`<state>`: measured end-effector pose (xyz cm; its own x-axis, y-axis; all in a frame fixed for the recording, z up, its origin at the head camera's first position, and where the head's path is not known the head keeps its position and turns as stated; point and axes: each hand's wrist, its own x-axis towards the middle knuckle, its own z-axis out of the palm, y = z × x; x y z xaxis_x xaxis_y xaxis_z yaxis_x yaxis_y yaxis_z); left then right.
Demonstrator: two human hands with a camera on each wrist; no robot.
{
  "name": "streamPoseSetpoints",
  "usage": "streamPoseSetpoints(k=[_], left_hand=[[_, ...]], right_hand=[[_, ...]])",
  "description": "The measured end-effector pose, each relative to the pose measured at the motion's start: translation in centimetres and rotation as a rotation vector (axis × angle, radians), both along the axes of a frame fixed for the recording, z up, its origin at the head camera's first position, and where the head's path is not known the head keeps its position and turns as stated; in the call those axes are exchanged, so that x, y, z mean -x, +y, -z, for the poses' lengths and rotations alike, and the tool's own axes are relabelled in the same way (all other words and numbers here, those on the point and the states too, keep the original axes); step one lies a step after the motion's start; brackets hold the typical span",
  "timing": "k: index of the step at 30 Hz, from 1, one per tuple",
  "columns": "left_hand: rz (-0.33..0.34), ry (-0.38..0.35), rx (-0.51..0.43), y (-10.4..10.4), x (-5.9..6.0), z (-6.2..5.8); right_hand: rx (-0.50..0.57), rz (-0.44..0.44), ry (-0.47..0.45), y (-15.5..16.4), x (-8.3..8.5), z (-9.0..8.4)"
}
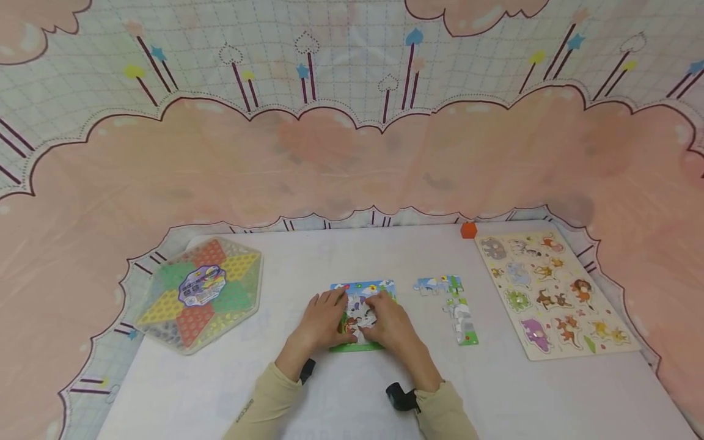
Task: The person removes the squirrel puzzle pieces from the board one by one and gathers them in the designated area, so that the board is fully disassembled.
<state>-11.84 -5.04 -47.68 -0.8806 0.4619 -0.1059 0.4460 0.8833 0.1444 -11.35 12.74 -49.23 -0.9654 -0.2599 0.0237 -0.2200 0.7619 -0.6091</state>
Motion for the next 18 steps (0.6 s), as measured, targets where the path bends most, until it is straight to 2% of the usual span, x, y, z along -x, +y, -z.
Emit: streamPoseSetpoints(k=[9,18], left_hand=[[-0.003,-0.014,-0.016,0.0,0.0,0.1],[0.002,0.010,-0.012,0.0,0.0,0.4]], right_hand=[[-0.063,0.110,0.018,1.7,0.0,0.2],[-0.019,0.197,-0.006,4.7,-0.2,0.0]])
